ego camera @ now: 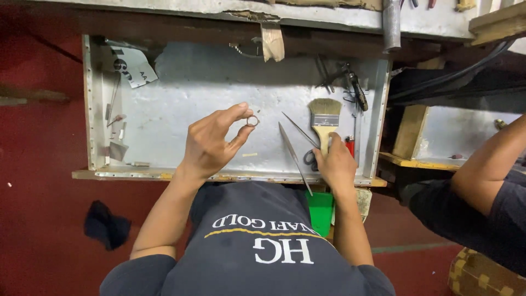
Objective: Filing and smoothing the surface of a metal ring using a hand file at a jewelry workbench.
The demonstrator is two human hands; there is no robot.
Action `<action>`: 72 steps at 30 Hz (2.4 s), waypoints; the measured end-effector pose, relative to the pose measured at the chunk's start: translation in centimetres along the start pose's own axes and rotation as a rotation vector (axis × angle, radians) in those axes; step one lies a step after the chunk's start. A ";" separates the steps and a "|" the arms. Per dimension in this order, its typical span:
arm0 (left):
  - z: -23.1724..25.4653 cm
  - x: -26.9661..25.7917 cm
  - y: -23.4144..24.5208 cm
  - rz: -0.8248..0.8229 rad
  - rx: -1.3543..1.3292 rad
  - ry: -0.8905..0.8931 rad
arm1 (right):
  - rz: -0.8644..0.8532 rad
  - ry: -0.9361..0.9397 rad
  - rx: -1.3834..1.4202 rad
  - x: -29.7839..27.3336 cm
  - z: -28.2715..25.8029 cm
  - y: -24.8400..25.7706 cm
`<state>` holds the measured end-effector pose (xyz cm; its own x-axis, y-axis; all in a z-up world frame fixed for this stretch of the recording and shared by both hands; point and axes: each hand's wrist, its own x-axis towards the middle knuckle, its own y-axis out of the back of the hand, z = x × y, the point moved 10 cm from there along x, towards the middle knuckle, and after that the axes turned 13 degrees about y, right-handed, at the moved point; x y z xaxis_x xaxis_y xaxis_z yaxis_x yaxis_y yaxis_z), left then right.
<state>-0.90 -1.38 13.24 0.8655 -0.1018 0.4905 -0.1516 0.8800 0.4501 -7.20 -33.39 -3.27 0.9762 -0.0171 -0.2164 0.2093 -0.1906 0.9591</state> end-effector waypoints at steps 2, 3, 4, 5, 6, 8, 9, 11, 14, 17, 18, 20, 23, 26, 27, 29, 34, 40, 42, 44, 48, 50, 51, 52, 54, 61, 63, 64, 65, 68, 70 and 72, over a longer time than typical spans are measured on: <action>0.2 -0.2 -0.3 -0.008 0.044 -0.008 | -0.019 -0.009 0.023 -0.1 0.0 0.4; 0.3 -0.3 -0.6 -0.017 0.085 -0.018 | -0.037 -0.021 0.043 0.0 0.0 0.4; 0.4 -0.4 -0.6 -0.014 0.092 -0.016 | -0.038 -0.013 0.046 -0.2 -0.5 1.9; 0.4 -0.4 -0.9 -0.028 0.126 -0.011 | 0.021 -0.007 0.053 -0.3 -1.1 4.0; 0.5 -0.7 -1.0 -0.043 0.161 -0.001 | 0.075 0.000 0.062 -0.7 -1.6 6.0; -0.7 -1.3 -1.9 -0.073 0.242 0.009 | 0.317 0.175 -0.060 -0.5 0.8 6.4; -1.4 -1.5 -2.6 -0.105 0.314 0.014 | 0.565 0.339 -0.185 -1.3 1.0 7.7; -3.4 -1.8 -4.0 -0.167 0.359 0.045 | 0.635 0.402 -0.069 -0.9 -0.7 10.8; -7.5 -3.2 -6.9 -0.326 0.444 0.138 | 0.725 0.489 0.067 0.4 -1.7 12.0; -11.1 -4.2 -8.7 -0.441 0.545 0.181 | 0.652 0.518 0.012 2.5 -2.7 10.4; -12.1 -4.5 -9.2 -0.474 0.598 0.169 | 0.542 0.512 -0.062 3.4 -3.1 9.2; -12.6 -4.3 -8.9 -0.460 0.571 0.195 | 0.544 0.518 -0.038 3.9 -3.2 8.5; -12.0 -4.7 -8.9 -0.372 0.438 0.250 | 0.553 0.490 0.268 4.6 -4.1 7.7; -11.8 -6.2 -10.4 -0.361 0.039 0.466 | 0.506 0.359 0.798 5.0 -6.7 4.1; -12.3 -7.4 -11.8 -0.424 -0.260 0.649 | 0.447 0.260 1.046 5.0 -7.6 1.9; -11.6 -7.6 -11.4 -0.442 -0.362 0.719 | 0.472 0.299 1.037 6.9 -8.6 0.9; -11.7 -8.9 -11.5 -0.396 -0.702 0.902 | 0.517 0.260 1.044 7.2 -7.9 1.0; -12.9 -7.1 -9.5 -0.393 -0.367 0.816 | 0.488 0.460 0.767 9.2 -7.3 3.6; -14.1 -5.4 -7.0 -0.283 0.321 0.493 | 0.622 0.497 0.795 9.0 -6.2 8.2; -14.7 -4.9 -6.6 -0.274 0.476 0.473 | 0.718 0.699 0.757 8.6 -9.7 14.5; -15.7 -5.3 -7.6 -0.235 0.646 0.383 | 0.816 1.175 0.323 8.1 -18.2 20.5; -14.8 -4.5 -7.3 -0.222 0.626 0.382 | 0.820 1.185 0.145 8.5 -21.0 19.6; -14.5 -4.1 -7.1 -0.208 0.606 0.387 | 0.815 1.193 -0.031 8.8 -22.8 18.8; -14.6 -4.1 -7.1 -0.205 0.604 0.387 | 0.815 1.195 -0.034 7.8 -22.6 19.0; -15.1 -4.1 -7.3 -0.220 0.550 0.414 | 0.734 1.165 -0.184 6.4 -22.7 18.4; -15.1 -3.2 -7.8 -0.386 0.555 0.505 | 0.806 1.108 -0.105 7.4 -21.9 17.4; -15.4 -3.3 -7.2 -0.398 0.416 0.603 | 0.674 1.051 -0.009 6.8 -21.4 17.5; -15.7 -3.4 -7.1 -0.397 0.414 0.605 | 0.672 1.052 -0.010 6.6 -20.0 17.3; -16.0 -3.4 -7.0 -0.369 0.296 0.636 | 0.611 0.964 0.196 7.3 -17.5 17.2; -15.6 -2.9 -6.9 -0.306 0.084 0.670 | 0.662 0.858 0.248 8.4 -14.8 16.5; -15.0 -2.0 -6.5 -0.261 -0.009 0.666 | 0.786 0.851 0.091 8.2 -13.9 15.4; -14.3 -0.9 -5.8 -0.218 -0.090 0.629 | 0.699 0.798 -0.022 9.4 -12.4 11.8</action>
<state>6.06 0.24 -0.47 0.9893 -0.0156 -0.1453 0.0749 0.9078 0.4126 5.18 -23.64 8.29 0.6335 0.5350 0.5590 -0.4199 -0.3691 0.8291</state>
